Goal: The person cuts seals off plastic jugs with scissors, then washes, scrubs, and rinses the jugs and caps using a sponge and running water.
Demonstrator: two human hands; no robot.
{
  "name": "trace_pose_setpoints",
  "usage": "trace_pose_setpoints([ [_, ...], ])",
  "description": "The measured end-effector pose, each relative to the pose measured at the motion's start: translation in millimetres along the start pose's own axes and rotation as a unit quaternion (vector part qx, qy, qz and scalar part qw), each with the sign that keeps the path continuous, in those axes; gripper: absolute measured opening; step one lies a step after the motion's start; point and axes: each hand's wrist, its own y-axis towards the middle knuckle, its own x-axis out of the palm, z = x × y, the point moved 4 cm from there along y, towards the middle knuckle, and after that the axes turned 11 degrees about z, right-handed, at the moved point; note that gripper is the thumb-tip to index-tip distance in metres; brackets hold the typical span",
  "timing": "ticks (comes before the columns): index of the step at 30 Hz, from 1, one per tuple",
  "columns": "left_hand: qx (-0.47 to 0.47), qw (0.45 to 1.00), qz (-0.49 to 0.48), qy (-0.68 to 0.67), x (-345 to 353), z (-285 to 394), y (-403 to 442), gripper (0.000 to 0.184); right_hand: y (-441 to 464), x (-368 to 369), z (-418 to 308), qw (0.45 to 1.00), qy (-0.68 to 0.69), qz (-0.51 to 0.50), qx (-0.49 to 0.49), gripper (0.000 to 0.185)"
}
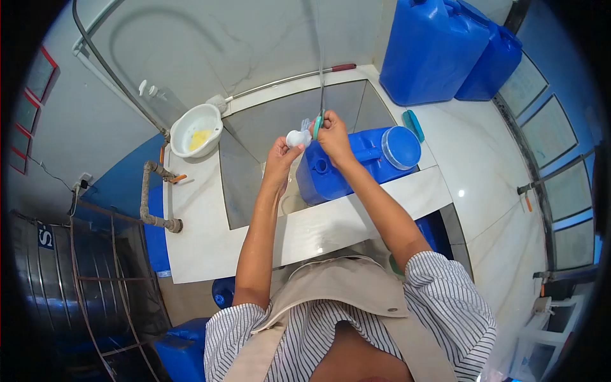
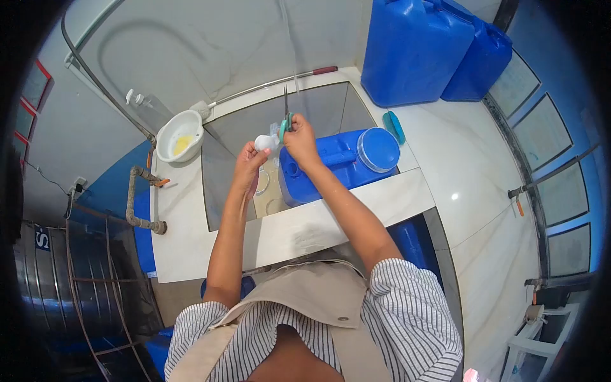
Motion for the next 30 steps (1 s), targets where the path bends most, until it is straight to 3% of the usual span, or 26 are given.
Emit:
trace_pose_setpoints([
  [1, -0.042, 0.997, 0.031, -0.050, 0, 1, 0, 0.019, 8, -6, -5, 1.000, 0.000, 0.002, -0.001, 0.021],
  [3, -0.086, 0.990, 0.058, -0.100, 2, -2, -1, 0.019, 25, -29, -22, 0.956, -0.276, 0.054, -0.086, 0.022],
  [4, -0.065, 0.996, 0.051, -0.033, -1, -5, 0, 0.019, 36, -38, -24, 0.923, -0.354, 0.036, -0.145, 0.022],
  [5, -0.046, 0.997, 0.042, 0.035, 0, -11, 0, 0.019, 50, -52, -20, 0.922, -0.358, 0.042, -0.141, 0.022],
  [6, -0.051, 0.997, 0.034, 0.035, 8, -15, -10, 0.019, 68, -66, -1, 0.875, -0.447, -0.004, -0.185, 0.022],
  [7, -0.045, 0.996, -0.049, 0.066, 24, -19, -26, 0.021, 82, -77, 10, 0.815, -0.531, -0.052, -0.226, 0.022],
  [9, -0.008, 0.966, -0.212, 0.144, 51, -45, -54, 0.028, 101, -97, 8, 0.809, -0.556, -0.068, -0.178, 0.023],
  [10, 0.005, 0.944, -0.239, 0.228, 65, -56, -68, 0.025, 109, -105, 6, 0.803, -0.573, -0.090, -0.134, 0.024],
  [11, 0.051, 0.935, -0.252, 0.244, 78, -67, -82, 0.023, 116, -117, -1, 0.802, -0.576, -0.086, -0.130, 0.024],
  [13, 0.074, 0.914, -0.276, 0.289, 91, -83, -98, 0.022, 119, -150, 0, 0.898, -0.420, -0.113, 0.066, 0.034],
  [14, 0.134, 0.896, -0.291, 0.309, 95, -95, -102, 0.022, 117, -171, -5, 0.911, -0.405, -0.024, 0.070, 0.044],
  [15, 0.195, 0.875, -0.302, 0.326, 98, -102, -105, 0.022, 120, -202, 2, 0.906, -0.422, -0.010, 0.024, 0.049],
  [16, 0.174, 0.861, -0.304, 0.368, 98, -107, -107, 0.023, 124, -231, 10, 0.898, -0.439, 0.002, -0.023, 0.053],
  [18, 0.202, 0.857, -0.281, 0.383, 99, -98, -108, 0.023, 93, -263, 0, 0.909, -0.401, 0.104, 0.049, 0.053],
  [20, 0.228, 0.851, -0.259, 0.397, 103, -79, -110, 0.024, 59, -252, -20, 0.933, -0.335, 0.121, 0.050, 0.053],
  [22, 0.207, 0.904, -0.211, 0.308, 109, -52, -101, 0.025, 46, -236, -25, 0.961, -0.252, 0.113, 0.026, 0.047],
  [23, 0.206, 0.904, -0.212, 0.310, 113, -48, -92, 0.025, 41, -227, -20, 0.961, -0.251, 0.113, 0.028, 0.047],
  [25, 0.310, 0.913, -0.053, 0.260, 110, -28, -65, 0.027, 23, -189, -16, 0.987, -0.146, 0.053, -0.027, 0.043],
  [26, 0.309, 0.912, -0.049, 0.264, 110, -26, -51, 0.027, 6, -165, -24, 0.988, -0.141, 0.047, -0.042, 0.040],
  [28, 0.349, 0.880, 0.075, 0.314, 95, -17, -28, 0.027, -24, -117, -29, 0.985, -0.144, 0.046, -0.080, 0.037],
  [30, 0.339, 0.876, 0.092, 0.331, 67, -29, -23, 0.026, -50, -73, -27, 0.976, -0.181, 0.040, -0.112, 0.038],
])
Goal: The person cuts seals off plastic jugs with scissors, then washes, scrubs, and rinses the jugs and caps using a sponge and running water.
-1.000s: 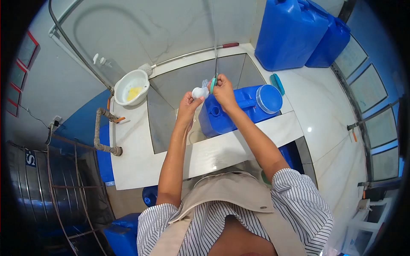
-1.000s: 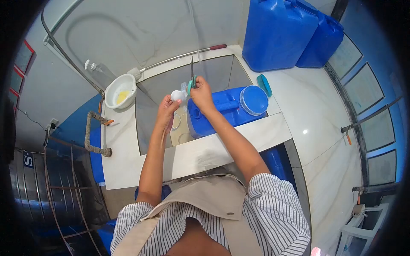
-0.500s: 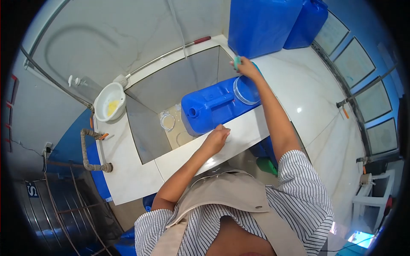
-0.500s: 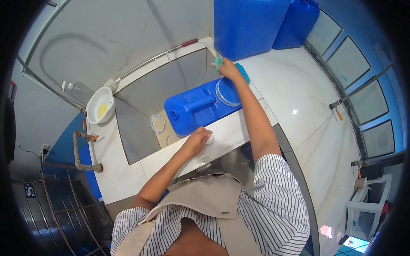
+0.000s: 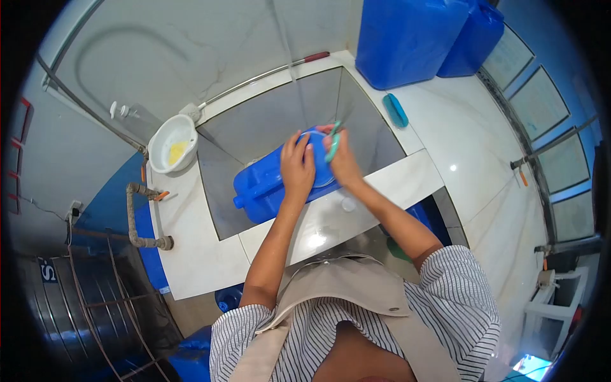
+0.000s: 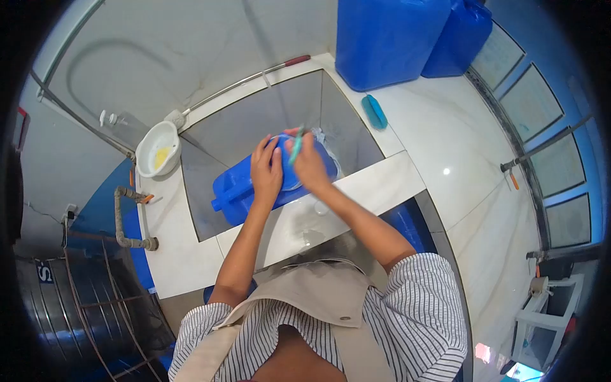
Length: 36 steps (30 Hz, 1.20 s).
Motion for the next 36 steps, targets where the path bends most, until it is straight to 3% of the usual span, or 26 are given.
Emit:
trace_pose_setpoints([
  [5, -0.116, 0.991, 0.068, 0.028, -52, -59, -24, 0.023, -29, 76, -5, 0.994, -0.086, -0.064, -0.030, 0.039],
  [6, -0.187, 0.976, 0.084, -0.075, -57, -65, -25, 0.023, -30, 84, -6, 0.986, -0.128, -0.102, -0.045, 0.038],
  [7, -0.187, 0.976, 0.090, -0.067, -60, -66, -24, 0.023, -31, 92, -6, 0.975, -0.167, -0.135, -0.060, 0.036],
  [9, -0.161, 0.981, 0.102, 0.032, -56, -60, -28, 0.022, -30, 93, -10, 0.985, -0.106, -0.105, -0.084, 0.034],
  [15, -0.218, 0.967, 0.114, 0.071, -53, -60, -40, 0.029, -11, 97, -9, 0.971, -0.131, -0.184, -0.076, 0.034],
  [17, -0.236, 0.960, 0.102, 0.111, -49, -53, -55, 0.034, 6, 118, -7, 0.926, -0.131, -0.352, -0.044, 0.039],
  [18, -0.266, 0.950, 0.102, 0.128, -47, -49, -66, 0.041, 12, 136, 9, 0.915, 0.038, -0.401, 0.023, 0.046],
  [19, -0.292, 0.940, 0.100, 0.147, -51, -45, -75, 0.050, 16, 147, 9, 0.917, 0.043, -0.396, 0.025, 0.046],
  [21, -0.316, 0.937, 0.063, 0.135, -53, -42, -83, 0.061, 16, 169, 11, 0.820, 0.099, -0.548, 0.133, 0.049],
  [23, -0.271, 0.947, -0.009, 0.173, -60, -47, -79, 0.064, 25, 182, 33, 0.832, 0.063, -0.543, 0.098, 0.046],
  [24, -0.153, 0.969, 0.024, 0.195, -67, -35, -56, 0.059, 41, 172, 36, 0.911, 0.131, -0.385, 0.072, 0.041],
  [25, -0.152, 0.968, 0.022, 0.197, -71, -41, -35, 0.059, 52, 156, 38, 0.957, 0.193, -0.212, 0.044, 0.036],
  [27, 0.023, 0.978, -0.164, 0.129, -57, -42, -4, 0.052, 34, 106, 22, 0.980, 0.132, -0.116, 0.095, 0.034],
  [30, 0.023, 0.975, -0.117, 0.185, -54, -40, -4, 0.045, -32, 67, 27, 0.993, 0.017, -0.062, 0.103, 0.034],
  [32, 0.005, 0.969, -0.110, 0.220, -54, -35, -12, 0.045, -49, 67, 5, 0.999, -0.005, -0.013, -0.034, 0.039],
  [33, -0.069, 0.960, -0.103, 0.252, -57, -37, -13, 0.044, -53, 67, -3, 0.997, -0.013, 0.005, -0.078, 0.041],
  [34, -0.140, 0.945, -0.091, 0.282, -58, -39, -12, 0.044, -35, 80, 1, 0.993, -0.050, -0.102, -0.022, 0.044],
  [35, -0.137, 0.945, -0.089, 0.282, -62, -35, -15, 0.044, -17, 96, 4, 0.975, -0.084, -0.204, 0.034, 0.046],
  [36, -0.211, 0.934, -0.083, 0.277, -69, -34, -25, 0.047, 2, 116, 8, 0.947, -0.019, -0.318, 0.050, 0.049],
])
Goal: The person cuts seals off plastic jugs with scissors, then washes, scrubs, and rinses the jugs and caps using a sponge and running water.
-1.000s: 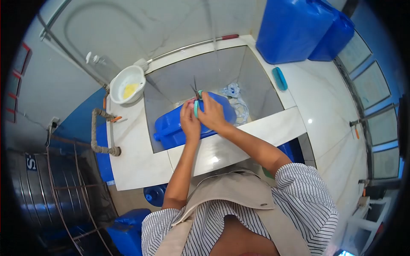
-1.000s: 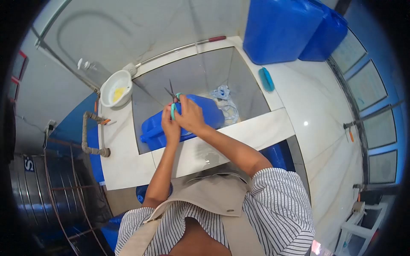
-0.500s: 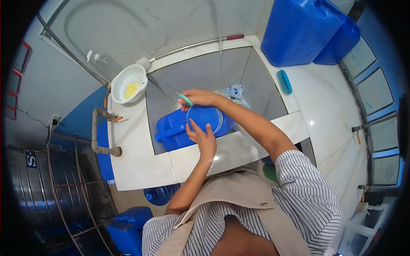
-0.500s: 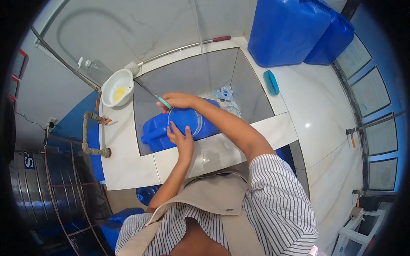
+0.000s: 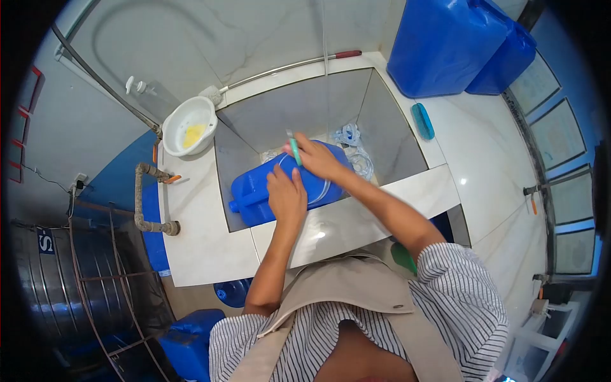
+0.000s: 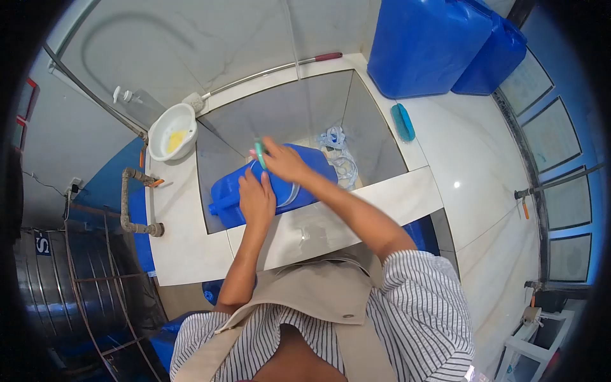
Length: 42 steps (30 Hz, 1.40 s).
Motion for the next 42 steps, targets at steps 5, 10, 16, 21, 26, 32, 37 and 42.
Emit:
trace_pose_setpoints([
  [5, -0.118, 0.939, -0.301, 0.117, -36, 3, -17, 0.062, 78, 87, 17, 0.922, 0.195, -0.308, 0.133, 0.056],
  [10, 0.371, 0.928, -0.018, 0.001, -31, 30, 23, 0.071, 95, 50, 26, 0.922, 0.331, -0.117, 0.164, 0.046],
  [16, 0.180, 0.976, -0.098, 0.070, -7, 17, 32, 0.069, -31, -43, 35, 0.973, 0.157, 0.167, -0.035, 0.051],
  [21, 0.004, 0.995, -0.087, 0.043, 10, -21, 16, 0.066, -60, -6, -2, 0.963, -0.005, 0.239, -0.125, 0.054],
  [26, 0.005, 0.917, -0.381, 0.117, -21, 3, -31, 0.061, 49, 31, -6, 0.972, 0.010, -0.234, 0.025, 0.045],
  [32, 0.362, 0.930, -0.070, -0.005, -24, 34, 24, 0.073, 66, 21, 25, 0.937, 0.281, -0.157, 0.138, 0.046],
  [37, 0.205, 0.964, -0.171, 0.012, -15, 20, 34, 0.090, -41, -40, 35, 0.976, 0.175, 0.127, 0.033, 0.040],
  [42, 0.081, 0.989, -0.123, -0.001, 4, -6, 39, 0.075, -63, -8, -6, 0.977, -0.043, 0.177, -0.114, 0.038],
])
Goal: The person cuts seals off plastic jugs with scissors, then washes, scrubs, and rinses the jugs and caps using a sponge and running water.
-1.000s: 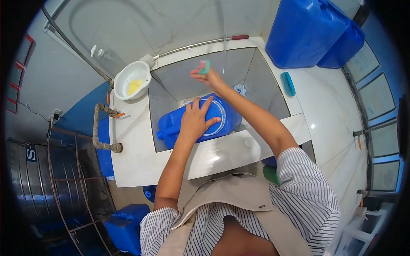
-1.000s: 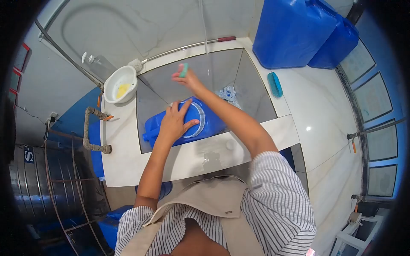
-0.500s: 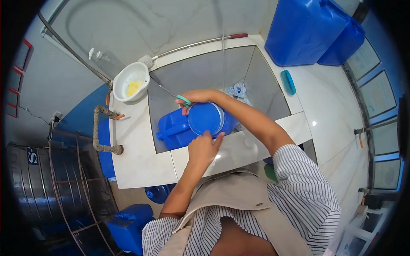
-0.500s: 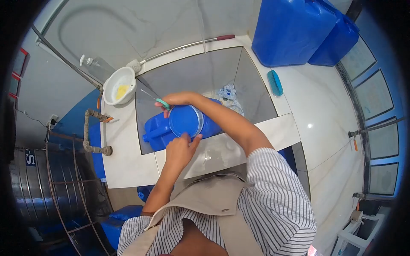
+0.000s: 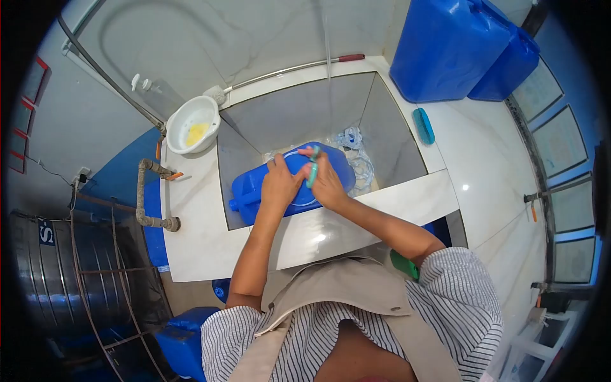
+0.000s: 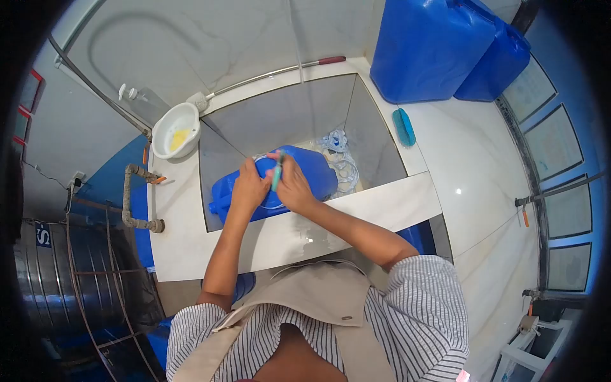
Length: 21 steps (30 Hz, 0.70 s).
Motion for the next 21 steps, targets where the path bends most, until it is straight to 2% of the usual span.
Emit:
trace_pose_setpoints([
  [1, 0.003, 1.000, 0.005, 0.002, 3, -3, 0, 0.075, 17, 7, -5, 0.998, -0.036, -0.055, 0.010, 0.039],
  [2, -0.087, 0.995, 0.001, -0.044, 7, -12, -5, 0.070, 32, 14, -4, 0.986, -0.068, -0.114, 0.099, 0.036],
  [3, -0.177, 0.980, -0.006, -0.089, 10, -20, -15, 0.066, 46, 18, -1, 0.986, -0.066, -0.114, 0.098, 0.036],
  [4, -0.222, 0.969, -0.033, -0.103, -5, -9, -23, 0.067, 59, 29, 4, 0.973, -0.016, -0.196, 0.121, 0.037],
  [5, -0.226, 0.968, -0.030, -0.103, -7, -10, -28, 0.067, 68, 39, 9, 0.949, 0.032, -0.279, 0.142, 0.039],
  [6, -0.253, 0.958, -0.028, -0.134, -8, -13, -34, 0.068, 78, 49, 17, 0.948, 0.034, -0.285, 0.141, 0.039],
  [8, -0.282, 0.945, -0.017, -0.166, -11, -17, -44, 0.069, 85, 81, 22, 0.864, 0.166, -0.444, 0.173, 0.045],
  [9, -0.316, 0.925, -0.075, -0.198, -6, -17, -53, 0.070, 90, 86, 11, 0.862, 0.167, -0.449, 0.169, 0.045],
  [10, -0.348, 0.899, -0.133, -0.230, -1, -16, -62, 0.072, 89, 91, -1, 0.805, 0.196, -0.506, 0.238, 0.048],
  [11, -0.352, 0.898, -0.131, -0.231, 3, -15, -69, 0.072, 84, 95, -14, 0.739, 0.222, -0.558, 0.306, 0.050],
  [12, -0.363, 0.884, -0.094, -0.280, 7, -17, -77, 0.073, 83, 105, -16, 0.764, 0.177, -0.561, 0.265, 0.052],
  [13, -0.370, 0.869, -0.054, -0.323, 8, -23, -82, 0.074, 79, 105, -17, 0.762, 0.180, -0.564, 0.263, 0.052],
  [14, -0.336, 0.886, 0.000, -0.318, 2, -32, -82, 0.067, 79, 103, -17, 0.771, 0.200, -0.543, 0.267, 0.051],
  [15, -0.334, 0.888, 0.006, -0.317, -6, -37, -78, 0.067, 81, 98, -21, 0.779, 0.217, -0.522, 0.271, 0.051],
  [16, -0.257, 0.939, 0.093, -0.209, -24, -40, -73, 0.064, 80, 91, -28, 0.778, 0.215, -0.526, 0.268, 0.051],
  [17, -0.178, 0.964, 0.176, -0.095, -41, -38, -71, 0.060, 87, 80, -36, 0.811, 0.297, -0.437, 0.250, 0.049],
  [18, -0.181, 0.966, 0.148, -0.109, -53, -35, -62, 0.046, 93, 68, -46, 0.831, 0.373, -0.343, 0.228, 0.047],
  [19, -0.185, 0.965, 0.151, -0.109, -51, -36, -56, 0.046, 89, 63, -54, 0.829, 0.373, -0.348, 0.229, 0.047],
  [21, -0.224, 0.873, 0.240, -0.361, -47, -40, -42, 0.040, 95, 43, -69, 0.878, 0.412, -0.199, 0.138, 0.043],
])
